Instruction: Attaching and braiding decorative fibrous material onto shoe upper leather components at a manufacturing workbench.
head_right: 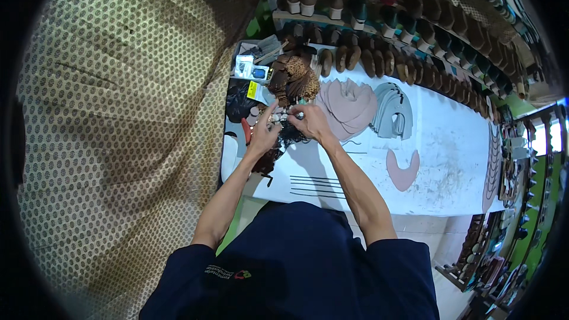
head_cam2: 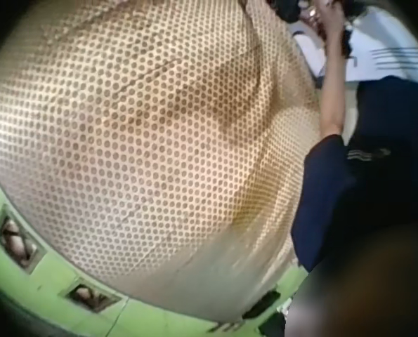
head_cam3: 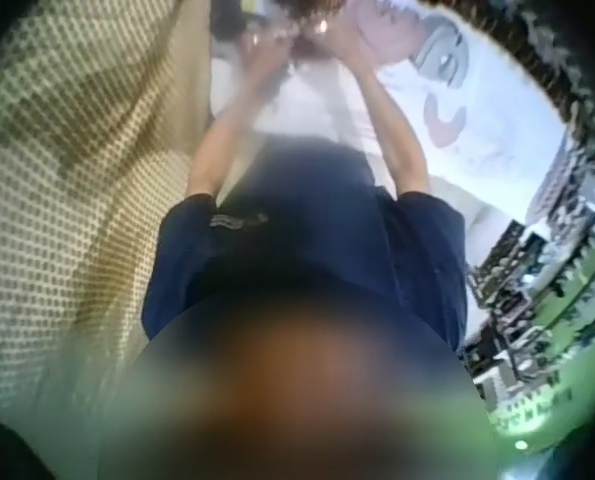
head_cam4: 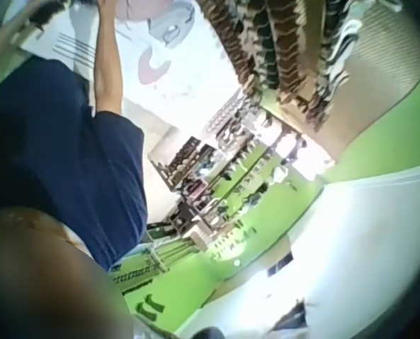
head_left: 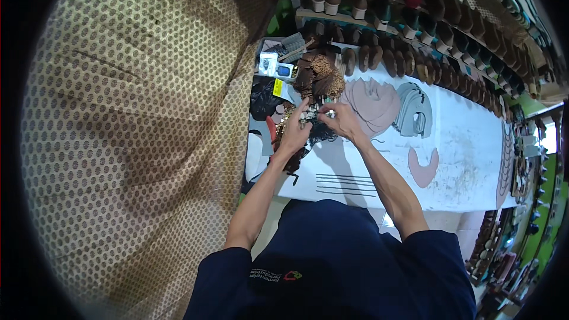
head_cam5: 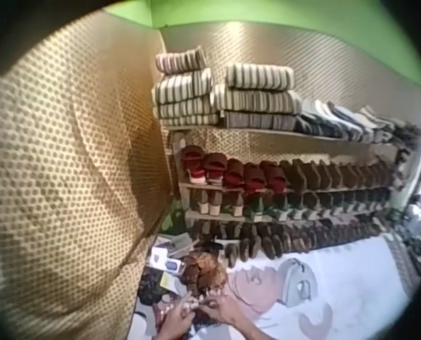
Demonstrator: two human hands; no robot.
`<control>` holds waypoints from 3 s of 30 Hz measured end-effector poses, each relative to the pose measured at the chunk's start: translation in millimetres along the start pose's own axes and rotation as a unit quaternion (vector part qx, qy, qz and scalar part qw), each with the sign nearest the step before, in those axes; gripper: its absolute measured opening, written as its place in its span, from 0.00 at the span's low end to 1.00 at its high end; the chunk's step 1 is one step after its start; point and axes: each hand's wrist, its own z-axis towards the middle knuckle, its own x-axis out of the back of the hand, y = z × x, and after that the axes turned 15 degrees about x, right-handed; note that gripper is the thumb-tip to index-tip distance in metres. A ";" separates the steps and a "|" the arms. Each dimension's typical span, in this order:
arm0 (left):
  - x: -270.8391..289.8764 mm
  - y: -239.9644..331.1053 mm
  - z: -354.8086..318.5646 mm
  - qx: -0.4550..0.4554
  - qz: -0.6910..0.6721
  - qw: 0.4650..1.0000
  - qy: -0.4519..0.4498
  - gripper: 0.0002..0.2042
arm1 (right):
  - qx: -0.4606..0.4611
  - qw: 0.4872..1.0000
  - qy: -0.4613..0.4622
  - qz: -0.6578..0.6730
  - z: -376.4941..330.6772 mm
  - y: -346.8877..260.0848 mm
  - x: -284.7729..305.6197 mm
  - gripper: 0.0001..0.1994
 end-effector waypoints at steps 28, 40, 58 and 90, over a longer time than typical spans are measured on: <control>-20.4 -88.6 45.0 -0.042 0.432 0.887 0.155 0.11 | -0.173 0.965 -0.005 -0.195 -172.2 67.9 64.8 0.12; -9.7 46.3 42.6 0.035 0.215 0.976 -0.009 0.13 | -0.080 0.995 0.065 -0.001 -95.8 21.9 67.8 0.18; 6.0 55.5 19.0 0.024 0.082 0.966 -0.244 0.11 | -0.033 0.982 -0.039 0.181 -55.0 -23.0 77.9 0.18; -49.9 -103.1 -91.9 -0.105 0.446 0.888 0.030 0.08 | -0.019 0.980 -0.014 -0.198 -267.8 53.6 23.6 0.06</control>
